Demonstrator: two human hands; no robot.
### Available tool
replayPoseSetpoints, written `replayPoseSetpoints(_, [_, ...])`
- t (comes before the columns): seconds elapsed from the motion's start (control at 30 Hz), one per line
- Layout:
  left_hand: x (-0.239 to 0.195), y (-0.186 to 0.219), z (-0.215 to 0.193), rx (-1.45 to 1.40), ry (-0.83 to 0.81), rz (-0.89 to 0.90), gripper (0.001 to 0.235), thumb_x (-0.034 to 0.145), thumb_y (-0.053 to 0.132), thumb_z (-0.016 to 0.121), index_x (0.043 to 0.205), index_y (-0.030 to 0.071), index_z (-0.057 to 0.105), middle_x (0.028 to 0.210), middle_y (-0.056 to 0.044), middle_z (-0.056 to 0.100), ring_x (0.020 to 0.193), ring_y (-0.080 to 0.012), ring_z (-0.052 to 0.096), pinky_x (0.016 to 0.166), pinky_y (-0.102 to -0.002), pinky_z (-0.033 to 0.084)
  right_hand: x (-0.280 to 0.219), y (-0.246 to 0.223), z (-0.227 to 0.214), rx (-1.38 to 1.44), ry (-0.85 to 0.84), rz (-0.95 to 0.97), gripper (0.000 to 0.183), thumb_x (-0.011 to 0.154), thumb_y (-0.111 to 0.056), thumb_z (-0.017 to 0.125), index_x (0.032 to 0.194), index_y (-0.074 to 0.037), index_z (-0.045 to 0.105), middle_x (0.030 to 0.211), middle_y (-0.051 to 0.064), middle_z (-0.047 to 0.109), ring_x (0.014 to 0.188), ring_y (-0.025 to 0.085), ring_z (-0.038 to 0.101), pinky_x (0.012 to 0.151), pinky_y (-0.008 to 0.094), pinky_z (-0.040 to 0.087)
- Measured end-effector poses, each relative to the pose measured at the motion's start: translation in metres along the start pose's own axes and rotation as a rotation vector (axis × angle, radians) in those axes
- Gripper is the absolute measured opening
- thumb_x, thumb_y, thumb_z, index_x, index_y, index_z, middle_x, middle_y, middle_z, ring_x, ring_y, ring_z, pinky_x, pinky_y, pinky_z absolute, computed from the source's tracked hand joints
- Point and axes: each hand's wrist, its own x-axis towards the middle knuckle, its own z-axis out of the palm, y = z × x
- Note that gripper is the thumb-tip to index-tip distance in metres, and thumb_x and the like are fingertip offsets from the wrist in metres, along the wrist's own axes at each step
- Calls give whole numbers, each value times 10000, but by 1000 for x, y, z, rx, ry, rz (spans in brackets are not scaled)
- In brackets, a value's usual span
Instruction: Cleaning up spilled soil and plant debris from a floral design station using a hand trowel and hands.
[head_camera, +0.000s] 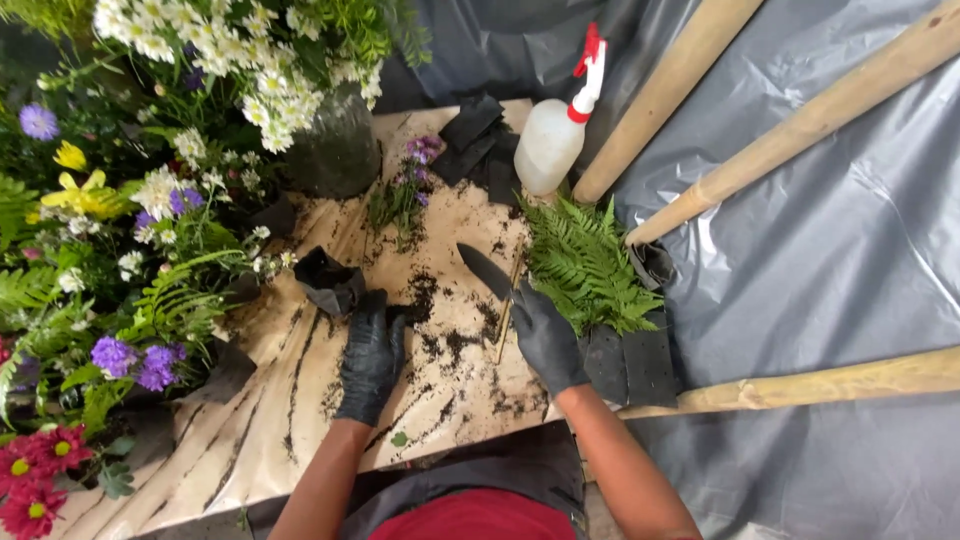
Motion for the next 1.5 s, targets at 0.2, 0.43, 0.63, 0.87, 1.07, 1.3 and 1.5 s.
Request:
replayPoseSetpoints(0.2, [21,25,-10,4,-92,-122,452,1033,423,567,1389,148,617,1204,-174,692,1091,-346,696,845,-460,632,4,-31,11,40,-80,-115,304,1074,-258,581,1344,-146,664,1192,142,738,1009,403,727,815,534,646])
replayPoseSetpoints(0.43, [14,57,-14,-483,-96,-260,372,1085,295,506,1375,83,603,1287,-232,653,1215,-424,616,997,-531,553,-12,-11,25,-74,-40,-63,355,1040,-395,600,1362,-251,634,1102,53,735,988,306,738,772,455,661])
replayPoseSetpoints(0.63, [28,70,-17,-522,-77,-374,398,1105,311,456,1406,70,556,1357,-253,598,1291,-431,549,1081,-541,465,-35,-59,18,-16,-20,-97,294,1065,-270,579,1320,-155,672,1005,109,753,891,308,764,722,404,669])
replayPoseSetpoints(0.87, [37,80,-12,-556,-47,-518,434,1133,333,387,1447,52,491,1452,-282,524,1396,-440,457,1196,-554,344,-64,-76,40,-28,-78,-85,321,1057,-284,598,1319,-107,650,969,114,757,876,273,775,683,394,683])
replayPoseSetpoints(1.07, [35,79,14,-633,26,-528,413,1120,327,455,1412,53,553,1401,-267,585,1330,-445,518,1120,-539,451,-54,-106,9,381,-367,328,522,1055,-463,516,1479,-167,590,1238,160,739,1213,356,663,1044,508,568])
replayPoseSetpoints(1.3, [38,75,-8,-662,-4,-487,392,1091,348,507,1424,152,576,1397,-180,618,1339,-386,530,1112,-515,477,-38,-65,12,774,-558,555,498,1051,-366,653,1434,-48,633,1069,178,776,1082,281,750,898,430,624])
replayPoseSetpoints(1.5, [41,25,-72,-395,147,-69,436,943,32,714,1371,63,636,1336,-165,646,1260,-347,607,1044,-466,534,-34,-33,9,890,-556,602,413,1034,-270,675,1355,-10,674,844,215,739,435,107,488,356,252,390])
